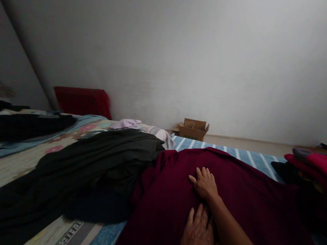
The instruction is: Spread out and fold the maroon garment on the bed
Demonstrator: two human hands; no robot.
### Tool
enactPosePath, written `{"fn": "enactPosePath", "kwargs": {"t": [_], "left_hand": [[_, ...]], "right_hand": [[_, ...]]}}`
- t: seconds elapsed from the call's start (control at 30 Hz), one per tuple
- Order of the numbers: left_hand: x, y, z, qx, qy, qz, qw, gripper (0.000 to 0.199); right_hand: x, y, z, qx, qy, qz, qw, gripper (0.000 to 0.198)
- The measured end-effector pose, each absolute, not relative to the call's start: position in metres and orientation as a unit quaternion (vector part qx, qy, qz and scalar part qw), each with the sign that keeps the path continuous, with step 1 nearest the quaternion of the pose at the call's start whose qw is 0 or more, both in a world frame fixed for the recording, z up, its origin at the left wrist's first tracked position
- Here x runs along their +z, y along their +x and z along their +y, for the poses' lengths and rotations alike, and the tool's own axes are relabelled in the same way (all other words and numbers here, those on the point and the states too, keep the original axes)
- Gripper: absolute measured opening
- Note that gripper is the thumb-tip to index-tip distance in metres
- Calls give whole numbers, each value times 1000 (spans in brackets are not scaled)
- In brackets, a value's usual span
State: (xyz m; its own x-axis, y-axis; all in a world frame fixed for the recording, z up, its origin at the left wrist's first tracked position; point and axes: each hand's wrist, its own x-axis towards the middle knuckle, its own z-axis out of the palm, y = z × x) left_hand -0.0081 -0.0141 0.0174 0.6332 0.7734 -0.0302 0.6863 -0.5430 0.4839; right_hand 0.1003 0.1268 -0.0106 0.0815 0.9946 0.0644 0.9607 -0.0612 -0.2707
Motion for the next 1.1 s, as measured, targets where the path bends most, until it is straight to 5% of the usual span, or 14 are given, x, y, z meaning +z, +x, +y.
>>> {"fn": "enactPosePath", "kwargs": {"t": [0.33, 0.43, 0.57, 0.87, 1.1], "left_hand": [[62, -21, -11, -32, 879, 399, 260, 60], [99, -50, 8, 12, 871, 460, 170, 32], [119, -103, 52, 57, 731, 680, 2, 30], [84, -141, 93, 44, 683, 728, 19, 17], [119, -137, 110, 144, 703, 696, -13, 12]], "right_hand": [[-16, 100, 122, 47, -723, -681, 104, 68], [-17, 100, 122, 47, -725, -681, 98, 68], [-18, 99, 122, 47, -726, -679, 99, 67], [-20, 99, 121, 28, -725, -682, 95, 66], [-19, 99, 121, 41, -724, -682, 96, 67]]}}
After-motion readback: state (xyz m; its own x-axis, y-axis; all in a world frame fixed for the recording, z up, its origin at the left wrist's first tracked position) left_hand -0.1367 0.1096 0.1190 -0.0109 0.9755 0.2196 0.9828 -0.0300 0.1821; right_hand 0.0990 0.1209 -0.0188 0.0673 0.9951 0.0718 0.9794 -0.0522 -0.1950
